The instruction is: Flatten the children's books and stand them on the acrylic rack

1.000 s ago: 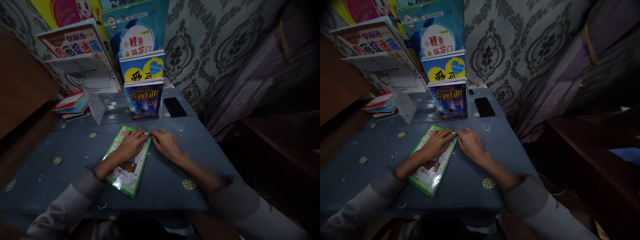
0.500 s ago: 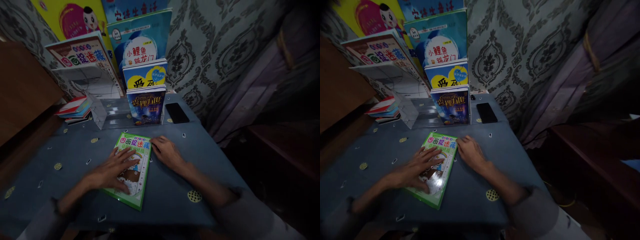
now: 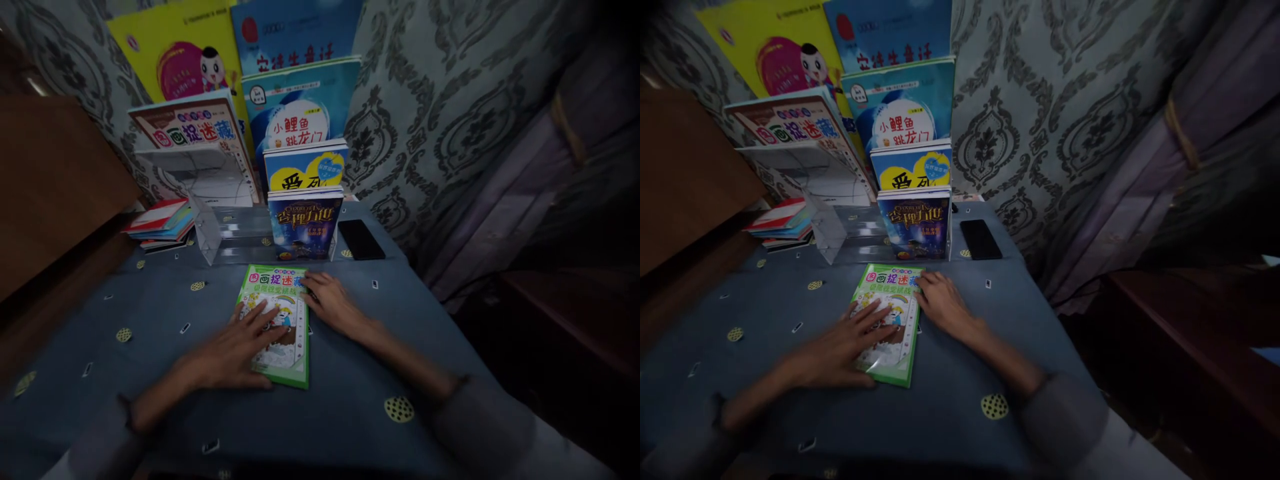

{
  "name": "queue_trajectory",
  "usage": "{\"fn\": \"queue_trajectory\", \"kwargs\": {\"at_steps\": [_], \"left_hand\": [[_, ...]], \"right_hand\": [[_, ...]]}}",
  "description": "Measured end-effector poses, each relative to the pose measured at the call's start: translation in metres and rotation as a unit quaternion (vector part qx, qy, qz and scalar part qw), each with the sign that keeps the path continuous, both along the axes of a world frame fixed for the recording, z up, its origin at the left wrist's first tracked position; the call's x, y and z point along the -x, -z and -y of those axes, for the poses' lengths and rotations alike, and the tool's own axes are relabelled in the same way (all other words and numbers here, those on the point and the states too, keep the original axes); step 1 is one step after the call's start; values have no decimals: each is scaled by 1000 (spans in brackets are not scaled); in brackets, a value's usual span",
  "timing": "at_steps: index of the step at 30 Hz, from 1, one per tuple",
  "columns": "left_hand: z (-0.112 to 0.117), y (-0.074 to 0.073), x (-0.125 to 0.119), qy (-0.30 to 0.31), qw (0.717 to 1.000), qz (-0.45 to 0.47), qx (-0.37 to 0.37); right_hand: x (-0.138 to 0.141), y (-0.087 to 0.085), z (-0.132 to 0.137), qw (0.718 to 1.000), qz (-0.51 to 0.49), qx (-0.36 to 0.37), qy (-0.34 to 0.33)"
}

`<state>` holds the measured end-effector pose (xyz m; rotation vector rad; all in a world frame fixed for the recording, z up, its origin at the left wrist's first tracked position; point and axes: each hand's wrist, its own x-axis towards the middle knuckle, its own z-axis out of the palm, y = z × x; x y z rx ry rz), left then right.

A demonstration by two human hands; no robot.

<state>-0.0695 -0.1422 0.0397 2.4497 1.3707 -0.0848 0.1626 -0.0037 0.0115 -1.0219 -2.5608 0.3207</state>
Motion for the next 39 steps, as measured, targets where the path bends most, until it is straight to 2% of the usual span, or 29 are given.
{"fn": "queue_trajectory", "kwargs": {"at_steps": [5,10,12,16,19,23,28,39], "left_hand": [[-11,7,-8,-14,1000,18,-18],[-22,7,1,-9,999,38,-21],[-35,7,12,-40,998,41,-35],[-65,16,35,-164,979,41,-116],[-79,23,40,-191,966,35,-169],[-84,20,31,-185,959,0,-216],[-89,14,12,-173,957,-37,-228],[-133,26,-35,-74,977,33,-199]], "right_hand": [[13,-4,-10,1000,17,-1,6],[20,11,-8,999,4,-30,23],[20,18,-8,999,-9,-37,29],[18,28,-9,998,-24,-46,29],[17,29,-9,998,-27,-49,26],[16,26,-9,999,-29,-32,20],[16,25,-9,999,-28,-20,18],[15,24,-9,999,-51,-14,3]]}}
